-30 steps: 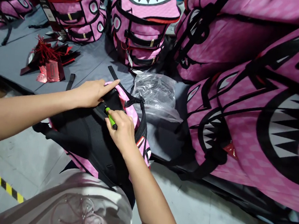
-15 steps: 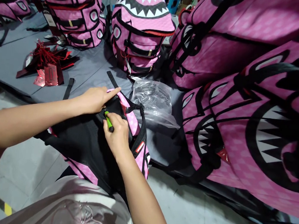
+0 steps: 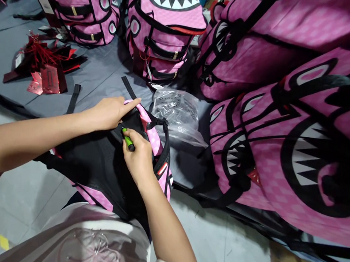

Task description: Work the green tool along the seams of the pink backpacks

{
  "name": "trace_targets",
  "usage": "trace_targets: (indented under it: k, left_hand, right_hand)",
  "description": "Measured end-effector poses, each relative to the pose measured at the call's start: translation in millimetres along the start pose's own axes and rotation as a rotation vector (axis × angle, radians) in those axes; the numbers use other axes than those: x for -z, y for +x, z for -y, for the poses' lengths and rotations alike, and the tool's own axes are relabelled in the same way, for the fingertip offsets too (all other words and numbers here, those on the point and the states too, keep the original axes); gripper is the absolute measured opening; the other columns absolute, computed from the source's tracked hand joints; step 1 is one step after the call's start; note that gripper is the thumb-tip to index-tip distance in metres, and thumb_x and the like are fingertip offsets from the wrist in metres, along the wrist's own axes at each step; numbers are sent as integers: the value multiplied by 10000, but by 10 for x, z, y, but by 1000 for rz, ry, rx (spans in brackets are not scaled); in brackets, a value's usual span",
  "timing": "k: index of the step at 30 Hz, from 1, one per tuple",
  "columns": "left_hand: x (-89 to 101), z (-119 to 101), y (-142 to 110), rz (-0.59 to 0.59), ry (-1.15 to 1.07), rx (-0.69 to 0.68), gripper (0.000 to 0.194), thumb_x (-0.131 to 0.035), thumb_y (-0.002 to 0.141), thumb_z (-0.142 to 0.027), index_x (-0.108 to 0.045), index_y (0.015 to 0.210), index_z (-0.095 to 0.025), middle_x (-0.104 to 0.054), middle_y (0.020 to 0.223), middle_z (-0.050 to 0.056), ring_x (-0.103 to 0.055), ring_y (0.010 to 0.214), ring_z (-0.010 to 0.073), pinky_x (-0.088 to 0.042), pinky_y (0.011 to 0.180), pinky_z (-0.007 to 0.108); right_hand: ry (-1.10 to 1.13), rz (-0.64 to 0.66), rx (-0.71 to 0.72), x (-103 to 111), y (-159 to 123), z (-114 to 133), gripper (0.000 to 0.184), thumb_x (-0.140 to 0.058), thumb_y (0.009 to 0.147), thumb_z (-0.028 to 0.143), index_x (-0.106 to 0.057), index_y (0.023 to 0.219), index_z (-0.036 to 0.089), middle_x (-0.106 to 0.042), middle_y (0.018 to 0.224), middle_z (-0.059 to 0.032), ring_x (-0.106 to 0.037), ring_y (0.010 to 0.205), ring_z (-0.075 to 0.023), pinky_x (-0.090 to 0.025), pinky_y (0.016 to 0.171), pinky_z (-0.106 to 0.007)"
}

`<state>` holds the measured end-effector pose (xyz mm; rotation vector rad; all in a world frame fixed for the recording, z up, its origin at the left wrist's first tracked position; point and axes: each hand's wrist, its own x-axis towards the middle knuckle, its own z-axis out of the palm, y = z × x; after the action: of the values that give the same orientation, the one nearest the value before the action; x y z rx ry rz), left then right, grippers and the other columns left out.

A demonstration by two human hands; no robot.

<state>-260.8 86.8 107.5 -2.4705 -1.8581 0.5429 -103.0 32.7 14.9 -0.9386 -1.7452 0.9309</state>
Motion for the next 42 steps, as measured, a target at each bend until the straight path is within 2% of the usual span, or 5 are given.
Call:
trace_targets:
  k: [18,26,32,38,42]
  left_hand:
    - [-11,47,15,-2,22,2,837,-609,926,-234,-166,1635,-202,-621,1217,206,-664,1101,365,-552,842,392]
    - [-8,24,-69,-26,58,20,759,-513,972,-251,-150,1637,-203,-610,1177,193,-658,1087,357,-567,808,394]
    - [49,-59,-59,-3,57,44,755,-489,969,-222,-141,1640,-210,-600,1161,181,-659,1075,346,-571,803,386]
    - [71,-76,-84,14,68,71,765,-490,975,-212,-122,1645,-221,-582,1144,163,-644,1091,339,-575,824,399]
    - [57,-84,-33,29,68,76,744,-451,983,-191,-116,1646,-233,-574,1129,163,-642,1085,333,-574,826,402]
  right_hand:
    - [-147,47,-106,-89,141,191,125,-619,857,125,-684,939,194,-771,992,-52,-736,926,-190,-569,871,-287]
    - [-267,-380,17,1110,-213,109,132,-524,916,159,-643,889,210,-730,1075,-106,-689,1031,-242,-552,952,-392]
    - [-977,243,-193,1177,165,-738,316,-578,858,67,-697,1138,154,-703,1236,-152,-617,1197,-306,-505,979,-424]
    - [-1032,168,-210,941,478,-775,290,-464,975,99,-706,1134,118,-739,941,-162,-670,926,-264,-469,875,-362]
    - [-1059,189,-79,1092,273,-719,313,-475,969,90,-708,1166,158,-686,1263,-171,-608,1158,-294,-443,981,-409]
